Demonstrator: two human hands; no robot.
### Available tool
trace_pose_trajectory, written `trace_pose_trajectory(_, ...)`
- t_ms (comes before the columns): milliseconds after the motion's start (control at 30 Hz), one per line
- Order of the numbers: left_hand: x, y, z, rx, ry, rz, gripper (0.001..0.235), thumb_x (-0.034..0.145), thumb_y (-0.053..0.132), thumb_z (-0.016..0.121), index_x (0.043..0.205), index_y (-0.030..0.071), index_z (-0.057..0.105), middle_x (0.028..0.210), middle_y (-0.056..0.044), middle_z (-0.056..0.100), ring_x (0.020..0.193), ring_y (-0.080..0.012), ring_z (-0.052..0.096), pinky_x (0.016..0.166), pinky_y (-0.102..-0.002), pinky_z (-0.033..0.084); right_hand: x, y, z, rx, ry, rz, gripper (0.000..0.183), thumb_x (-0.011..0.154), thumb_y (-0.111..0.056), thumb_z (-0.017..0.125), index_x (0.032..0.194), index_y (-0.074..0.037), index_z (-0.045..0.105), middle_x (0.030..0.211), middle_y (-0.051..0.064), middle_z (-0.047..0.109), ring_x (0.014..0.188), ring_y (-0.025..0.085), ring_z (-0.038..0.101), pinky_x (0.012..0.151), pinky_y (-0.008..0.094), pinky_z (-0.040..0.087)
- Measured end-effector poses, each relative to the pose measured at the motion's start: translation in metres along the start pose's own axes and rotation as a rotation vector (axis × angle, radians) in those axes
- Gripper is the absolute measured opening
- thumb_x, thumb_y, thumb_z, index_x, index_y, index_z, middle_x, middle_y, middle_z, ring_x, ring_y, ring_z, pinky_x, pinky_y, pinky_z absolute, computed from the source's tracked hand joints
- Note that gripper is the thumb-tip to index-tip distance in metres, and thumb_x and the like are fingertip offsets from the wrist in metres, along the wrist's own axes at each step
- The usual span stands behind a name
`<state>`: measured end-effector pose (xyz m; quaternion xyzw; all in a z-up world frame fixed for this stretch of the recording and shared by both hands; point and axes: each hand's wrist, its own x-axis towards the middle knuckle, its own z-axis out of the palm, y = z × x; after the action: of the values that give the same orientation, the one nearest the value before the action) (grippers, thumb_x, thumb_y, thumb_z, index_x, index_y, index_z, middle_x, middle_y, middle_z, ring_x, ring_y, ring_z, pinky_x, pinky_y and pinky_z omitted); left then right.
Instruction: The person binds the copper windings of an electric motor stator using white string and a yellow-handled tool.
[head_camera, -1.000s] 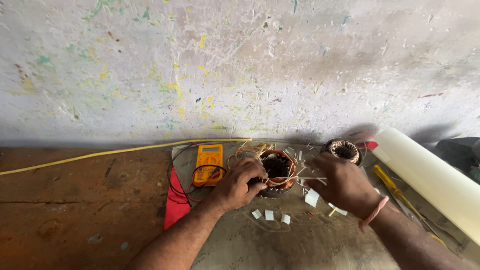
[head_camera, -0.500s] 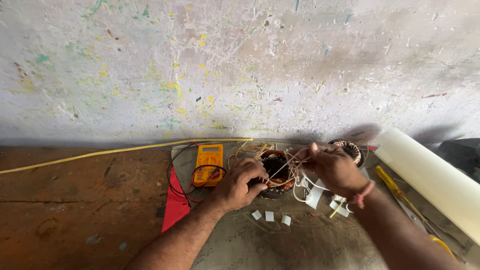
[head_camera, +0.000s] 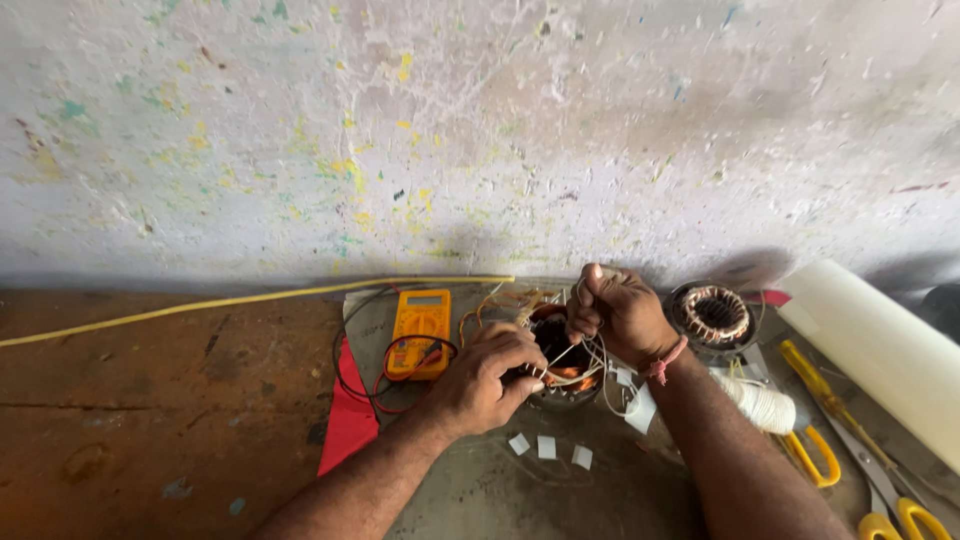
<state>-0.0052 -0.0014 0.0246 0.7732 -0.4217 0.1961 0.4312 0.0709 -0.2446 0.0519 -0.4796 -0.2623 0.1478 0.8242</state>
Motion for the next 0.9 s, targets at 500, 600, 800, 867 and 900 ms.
trace_pose_trajectory(500, -0.008, 0.010, 0.005, 0.293, -0.034, 0.128, 0.062, 0.077, 0.034, 0.089, 0.124, 0.005, 0.063, 0.125, -0.011, 0.064, 0.131, -0.0332, 0.055, 0.110, -0.049, 0.045, -0.001, -0.004, 0.003, -0.465, 0.024, -0.048, 0.041, 0.108, -0.029, 0.050, 0.075, -0.004, 0.054, 0.059, 0.005, 0.050, 0.052, 0.015, 0.049, 0.054, 0.034, 0.050)
trace_pose_trajectory(600, -0.011, 0.008, 0.007, 0.307, -0.029, 0.133, 0.059, 0.078, 0.033, 0.089, 0.123, 0.003, 0.064, 0.128, -0.011, 0.064, 0.133, -0.0325, 0.056, 0.110, -0.049, 0.045, -0.001, 0.002, 0.000, -0.391, 0.032, -0.027, 0.042, 0.109, -0.027, 0.050, 0.073, -0.005, 0.052, 0.059, 0.003, 0.048, 0.050, 0.013, 0.045, 0.052, 0.034, 0.051)
trace_pose_trajectory(800, -0.008, 0.007, 0.006, 0.295, 0.026, 0.218, 0.051, 0.076, 0.028, 0.089, 0.112, 0.004, 0.063, 0.131, -0.012, 0.067, 0.133, -0.0323, 0.058, 0.119, -0.051, 0.040, -0.001, 0.011, 0.003, -0.278, 0.109, -0.071, 0.041, 0.108, -0.028, 0.051, 0.074, -0.005, 0.053, 0.056, 0.003, 0.045, 0.047, 0.013, 0.041, 0.046, 0.034, 0.044)
trace_pose_trajectory(867, -0.007, 0.006, 0.009, 0.264, 0.010, 0.194, 0.052, 0.075, 0.027, 0.089, 0.113, 0.002, 0.064, 0.127, -0.012, 0.068, 0.130, -0.0311, 0.060, 0.119, -0.050, 0.041, -0.003, 0.010, 0.002, -0.233, 0.148, -0.053, 0.041, 0.108, -0.028, 0.052, 0.073, -0.005, 0.053, 0.057, 0.004, 0.045, 0.048, 0.014, 0.041, 0.046, 0.033, 0.042)
trace_pose_trajectory(900, -0.008, 0.006, 0.009, 0.263, 0.007, 0.190, 0.052, 0.075, 0.027, 0.089, 0.113, 0.002, 0.064, 0.127, -0.012, 0.068, 0.130, -0.0311, 0.060, 0.119, -0.050, 0.041, -0.003, 0.011, 0.002, -0.230, 0.150, -0.051, 0.041, 0.108, -0.028, 0.052, 0.073, -0.005, 0.053, 0.057, 0.004, 0.045, 0.048, 0.014, 0.041, 0.046, 0.033, 0.042)
